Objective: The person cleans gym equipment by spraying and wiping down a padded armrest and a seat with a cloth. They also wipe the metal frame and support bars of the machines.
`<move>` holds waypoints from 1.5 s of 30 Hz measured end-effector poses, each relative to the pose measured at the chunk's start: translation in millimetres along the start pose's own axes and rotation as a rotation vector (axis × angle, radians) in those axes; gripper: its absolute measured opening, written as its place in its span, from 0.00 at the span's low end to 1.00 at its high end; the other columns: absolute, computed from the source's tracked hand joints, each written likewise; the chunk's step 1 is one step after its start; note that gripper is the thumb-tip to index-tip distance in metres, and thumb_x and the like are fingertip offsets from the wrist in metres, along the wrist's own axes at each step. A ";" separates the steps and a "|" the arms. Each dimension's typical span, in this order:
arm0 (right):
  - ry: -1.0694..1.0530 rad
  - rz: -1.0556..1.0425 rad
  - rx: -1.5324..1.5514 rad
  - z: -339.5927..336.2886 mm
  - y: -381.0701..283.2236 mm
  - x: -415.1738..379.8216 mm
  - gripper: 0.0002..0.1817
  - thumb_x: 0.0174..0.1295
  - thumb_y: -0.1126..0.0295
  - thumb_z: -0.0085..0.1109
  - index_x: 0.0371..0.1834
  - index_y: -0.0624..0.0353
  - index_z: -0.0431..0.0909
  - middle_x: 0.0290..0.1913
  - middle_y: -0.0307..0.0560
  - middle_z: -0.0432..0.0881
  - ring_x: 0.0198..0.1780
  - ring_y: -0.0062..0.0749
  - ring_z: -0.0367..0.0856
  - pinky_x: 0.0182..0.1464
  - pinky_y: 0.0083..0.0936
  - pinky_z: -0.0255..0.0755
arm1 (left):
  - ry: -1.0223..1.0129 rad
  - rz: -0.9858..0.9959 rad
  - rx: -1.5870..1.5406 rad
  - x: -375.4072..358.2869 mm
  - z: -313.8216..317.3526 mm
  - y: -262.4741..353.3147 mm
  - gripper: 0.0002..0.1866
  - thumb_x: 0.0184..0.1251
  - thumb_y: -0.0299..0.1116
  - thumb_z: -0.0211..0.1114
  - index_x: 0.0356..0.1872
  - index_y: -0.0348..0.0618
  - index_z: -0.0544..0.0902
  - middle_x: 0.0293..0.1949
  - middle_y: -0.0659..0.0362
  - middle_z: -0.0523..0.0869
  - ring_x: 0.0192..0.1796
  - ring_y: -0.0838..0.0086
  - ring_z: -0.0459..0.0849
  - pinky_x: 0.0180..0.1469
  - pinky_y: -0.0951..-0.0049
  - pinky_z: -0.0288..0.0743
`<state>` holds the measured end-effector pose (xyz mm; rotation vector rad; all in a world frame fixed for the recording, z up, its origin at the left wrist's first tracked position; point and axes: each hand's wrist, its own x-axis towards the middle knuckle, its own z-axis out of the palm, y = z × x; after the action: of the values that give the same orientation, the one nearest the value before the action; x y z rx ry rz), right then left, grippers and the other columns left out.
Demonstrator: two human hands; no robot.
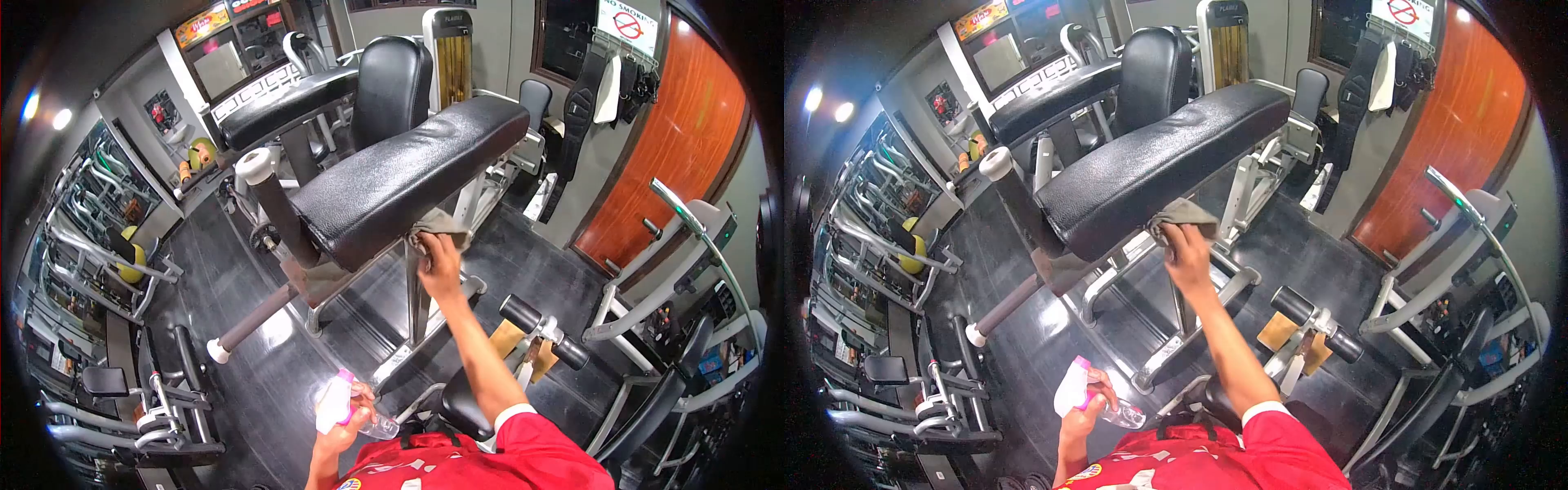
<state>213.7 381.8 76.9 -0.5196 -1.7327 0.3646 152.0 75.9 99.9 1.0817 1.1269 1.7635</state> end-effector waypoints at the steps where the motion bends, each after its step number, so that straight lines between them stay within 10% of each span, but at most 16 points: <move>1: -0.011 -0.100 -0.037 -7.4 3.2 9.4 0.24 0.38 0.86 0.54 0.43 0.59 0.75 0.35 0.50 0.75 0.38 0.48 0.75 0.40 0.37 0.70 | 0.002 -0.005 0.011 0.6 1.6 -0.1 0.18 0.61 0.24 0.63 0.51 0.36 0.70 0.39 0.48 0.77 0.27 0.69 0.81 0.31 0.71 0.76; 12: -0.084 -0.460 -0.125 -28.4 114.3 43.7 0.28 0.29 0.81 0.61 0.41 0.56 0.70 0.34 0.50 0.76 0.35 0.48 0.77 0.33 0.35 0.71 | 0.064 0.001 0.046 -1.1 15.6 -0.1 0.18 0.59 0.19 0.62 0.50 0.36 0.70 0.39 0.48 0.77 0.27 0.69 0.82 0.31 0.70 0.77; 20: 0.227 0.142 0.067 -37.6 176.9 75.8 0.26 0.51 0.87 0.46 0.56 0.60 0.66 0.52 0.54 0.75 0.54 0.40 0.76 0.55 0.28 0.67 | 0.162 -0.034 0.057 -12.3 17.4 4.2 0.18 0.58 0.18 0.61 0.50 0.35 0.69 0.39 0.49 0.77 0.28 0.68 0.82 0.31 0.71 0.77; 28: 0.216 0.299 0.055 -8.7 102.0 34.6 0.32 0.46 0.89 0.42 0.60 0.63 0.62 0.55 0.60 0.73 0.62 0.48 0.70 0.62 0.34 0.60 | 0.135 -0.014 -0.001 -5.1 20.7 -6.3 0.18 0.60 0.19 0.60 0.51 0.36 0.69 0.40 0.49 0.76 0.28 0.68 0.81 0.32 0.69 0.77; 31: 0.127 0.084 0.205 2.6 20.5 4.4 0.20 0.52 0.81 0.51 0.51 0.66 0.68 0.43 0.53 0.76 0.46 0.38 0.76 0.50 0.30 0.69 | 0.053 -0.013 -0.053 6.1 26.7 -11.4 0.18 0.60 0.18 0.60 0.51 0.37 0.69 0.40 0.48 0.76 0.28 0.68 0.81 0.32 0.69 0.77; 34: -0.070 0.149 0.257 13.8 -30.3 -22.6 0.15 0.52 0.76 0.53 0.44 0.63 0.72 0.39 0.56 0.76 0.42 0.51 0.77 0.47 0.35 0.71 | -0.022 0.013 -0.080 19.7 36.9 -18.0 0.19 0.60 0.18 0.60 0.52 0.38 0.69 0.41 0.47 0.76 0.28 0.68 0.81 0.32 0.70 0.77; 39: -0.440 -0.357 0.232 3.4 -73.3 -29.8 0.22 0.45 0.77 0.56 0.48 0.52 0.76 0.37 0.46 0.78 0.41 0.43 0.79 0.46 0.36 0.73 | -0.097 0.023 -0.075 31.2 52.1 -20.5 0.19 0.59 0.16 0.60 0.52 0.38 0.69 0.41 0.46 0.76 0.28 0.68 0.82 0.30 0.72 0.77; 42: -0.518 -0.205 0.132 0.1 -26.2 -37.6 0.21 0.46 0.75 0.55 0.47 0.49 0.78 0.34 0.44 0.79 0.40 0.40 0.80 0.42 0.34 0.74 | -0.116 0.022 -0.084 32.6 51.9 -19.3 0.19 0.59 0.17 0.60 0.52 0.37 0.69 0.41 0.46 0.76 0.28 0.68 0.82 0.30 0.72 0.77; 45: -0.161 0.132 0.379 -14.3 29.1 -20.7 0.26 0.40 0.83 0.46 0.47 0.57 0.76 0.45 0.53 0.80 0.41 0.45 0.79 0.41 0.29 0.74 | -0.116 0.025 -0.081 30.2 45.2 -18.4 0.19 0.60 0.18 0.60 0.52 0.37 0.69 0.40 0.47 0.76 0.28 0.69 0.82 0.31 0.72 0.77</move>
<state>235.5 395.2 48.0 -0.3355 -1.7310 0.8293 186.1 122.0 101.5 1.1375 0.9672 1.7270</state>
